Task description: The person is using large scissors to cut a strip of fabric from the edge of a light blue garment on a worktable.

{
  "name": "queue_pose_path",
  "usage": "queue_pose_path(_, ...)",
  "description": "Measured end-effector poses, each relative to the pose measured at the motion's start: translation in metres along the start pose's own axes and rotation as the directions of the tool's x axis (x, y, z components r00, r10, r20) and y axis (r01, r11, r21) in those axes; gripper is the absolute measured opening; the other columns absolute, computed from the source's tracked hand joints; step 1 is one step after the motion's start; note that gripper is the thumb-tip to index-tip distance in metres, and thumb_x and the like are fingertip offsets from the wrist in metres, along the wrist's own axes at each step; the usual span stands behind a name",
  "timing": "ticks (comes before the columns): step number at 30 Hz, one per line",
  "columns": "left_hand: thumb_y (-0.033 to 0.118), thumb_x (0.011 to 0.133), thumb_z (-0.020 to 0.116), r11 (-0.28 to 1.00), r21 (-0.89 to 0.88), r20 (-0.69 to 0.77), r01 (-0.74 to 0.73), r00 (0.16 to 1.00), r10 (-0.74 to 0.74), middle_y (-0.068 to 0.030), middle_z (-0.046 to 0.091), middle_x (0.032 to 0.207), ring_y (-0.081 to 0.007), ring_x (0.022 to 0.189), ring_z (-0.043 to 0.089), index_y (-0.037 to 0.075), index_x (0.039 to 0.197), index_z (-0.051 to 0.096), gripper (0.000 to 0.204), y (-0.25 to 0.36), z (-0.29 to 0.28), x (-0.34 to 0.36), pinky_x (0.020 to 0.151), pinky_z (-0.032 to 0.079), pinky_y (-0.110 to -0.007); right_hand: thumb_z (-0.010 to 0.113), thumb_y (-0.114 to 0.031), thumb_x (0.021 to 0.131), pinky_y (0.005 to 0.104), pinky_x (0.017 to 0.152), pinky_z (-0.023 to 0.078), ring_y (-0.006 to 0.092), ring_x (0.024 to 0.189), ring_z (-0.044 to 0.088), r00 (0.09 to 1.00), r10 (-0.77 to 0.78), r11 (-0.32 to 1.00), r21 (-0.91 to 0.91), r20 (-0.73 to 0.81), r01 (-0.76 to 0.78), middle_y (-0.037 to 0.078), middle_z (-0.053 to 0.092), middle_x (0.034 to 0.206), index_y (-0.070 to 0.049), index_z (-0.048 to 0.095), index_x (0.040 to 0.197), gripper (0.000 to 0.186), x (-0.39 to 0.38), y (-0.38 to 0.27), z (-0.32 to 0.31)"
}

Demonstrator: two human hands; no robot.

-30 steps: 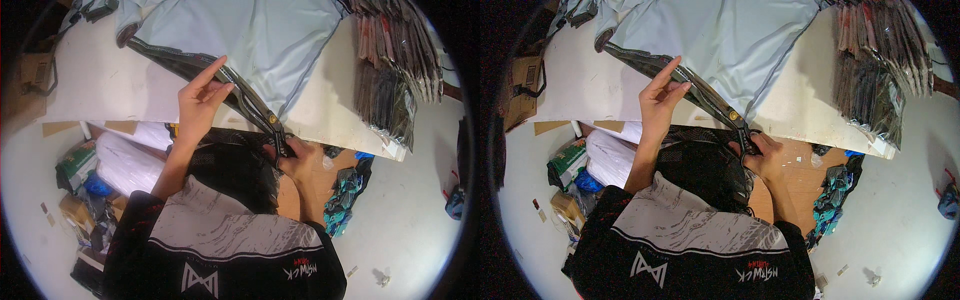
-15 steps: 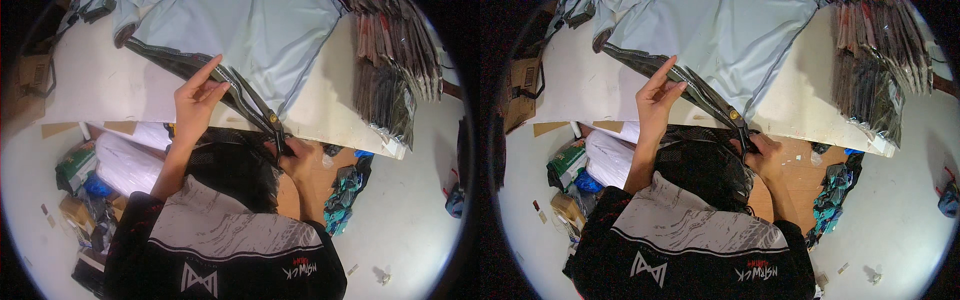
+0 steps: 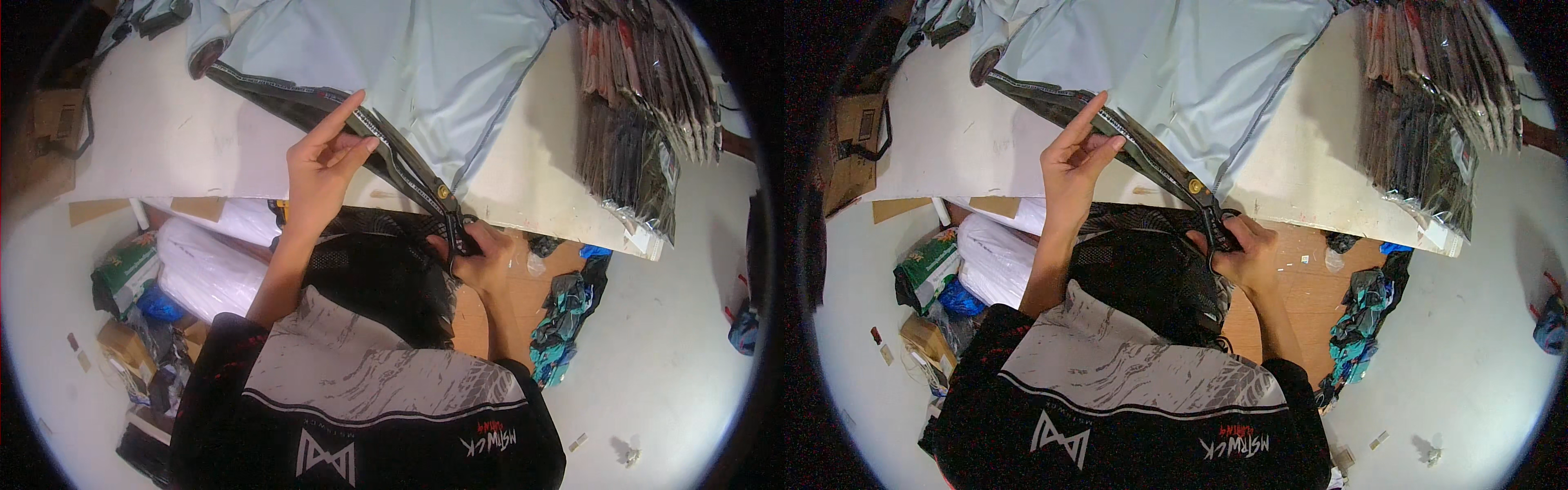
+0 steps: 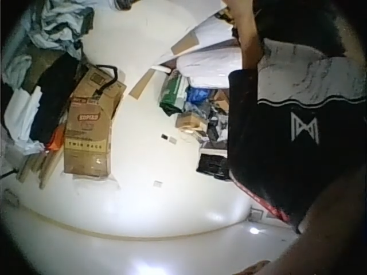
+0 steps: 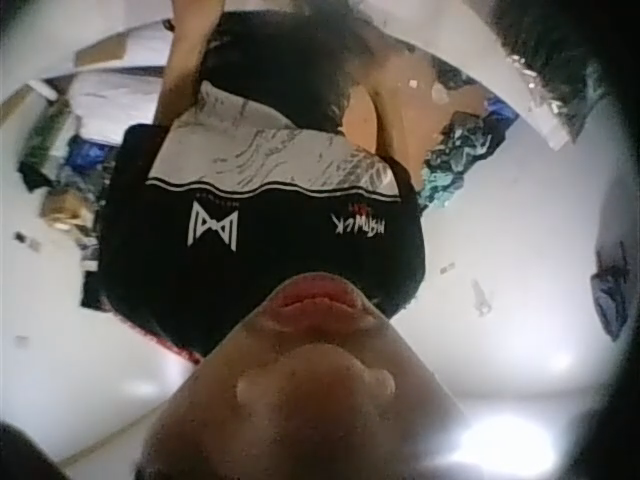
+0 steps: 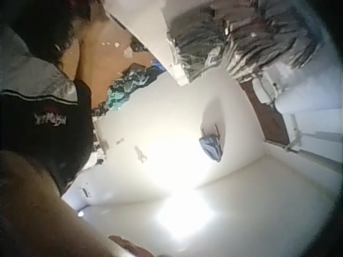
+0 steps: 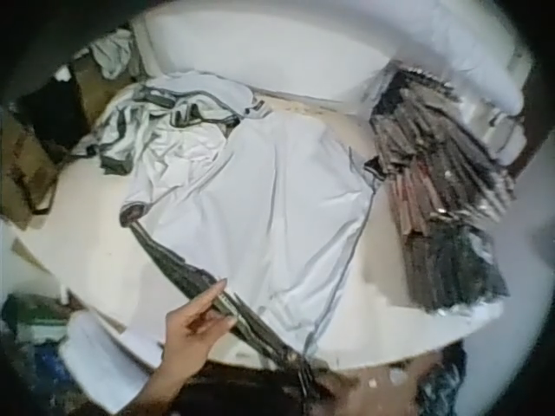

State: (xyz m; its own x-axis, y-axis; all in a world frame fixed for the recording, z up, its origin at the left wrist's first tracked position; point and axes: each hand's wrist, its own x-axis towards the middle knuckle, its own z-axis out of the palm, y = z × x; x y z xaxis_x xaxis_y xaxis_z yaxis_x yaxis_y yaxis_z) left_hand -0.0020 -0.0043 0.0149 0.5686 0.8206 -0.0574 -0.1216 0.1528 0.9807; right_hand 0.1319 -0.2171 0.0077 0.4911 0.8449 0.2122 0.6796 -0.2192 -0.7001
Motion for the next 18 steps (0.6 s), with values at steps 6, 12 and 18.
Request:
queue_pose_path(6, -0.010, 0.085, 0.068, 1.000, -0.004, -0.002, -0.006, 1.000, 0.006, -0.0020, 0.067, 0.095, -0.0053, 0.084, 0.061, 0.003, 0.137, 0.054, 0.056, 0.000, 0.000, 0.000, 0.082, 0.049, -0.020, 0.091, -0.019, 0.066, 0.0310, 0.044, 0.043, 0.0196, 0.049, 0.057, 1.000, -0.020, 1.000, -0.014, 0.004, 0.020, 0.008, 0.059, 0.064, -0.003, 0.060, 0.073, 0.035, 0.001, 0.003, 0.000)
queue_pose_path(12, -0.011, 0.085, 0.067, 1.000, -0.002, 0.006, 0.001, 1.000, -0.001, -0.0003, 0.065, 0.089, -0.0042, 0.081, 0.060, 0.003, 0.138, 0.054, 0.057, 0.000, 0.000, 0.000, 0.080, 0.048, -0.019, 0.090, -0.018, 0.066, 0.0319, 0.045, 0.044, 0.0204, 0.050, 0.058, 1.000, 0.006, 0.999, -0.052, 0.026, -0.004, 0.008, 0.059, 0.064, -0.004, 0.061, 0.073, 0.033, 0.002, 0.000, -0.002)
queue_pose_path(18, -0.011, 0.085, 0.067, 1.000, -0.009, 0.019, 0.002, 1.000, -0.001, -0.0002, 0.066, 0.087, -0.0037, 0.081, 0.059, 0.004, 0.138, 0.054, 0.056, -0.002, 0.000, 0.000, 0.079, 0.048, -0.019, 0.089, -0.020, 0.066, 0.0319, 0.045, 0.045, 0.0219, 0.051, 0.060, 0.998, -0.065, 0.991, -0.121, -0.006, 0.064, 0.008, 0.062, 0.065, -0.005, 0.063, 0.075, 0.031, 0.011, -0.008, -0.002)
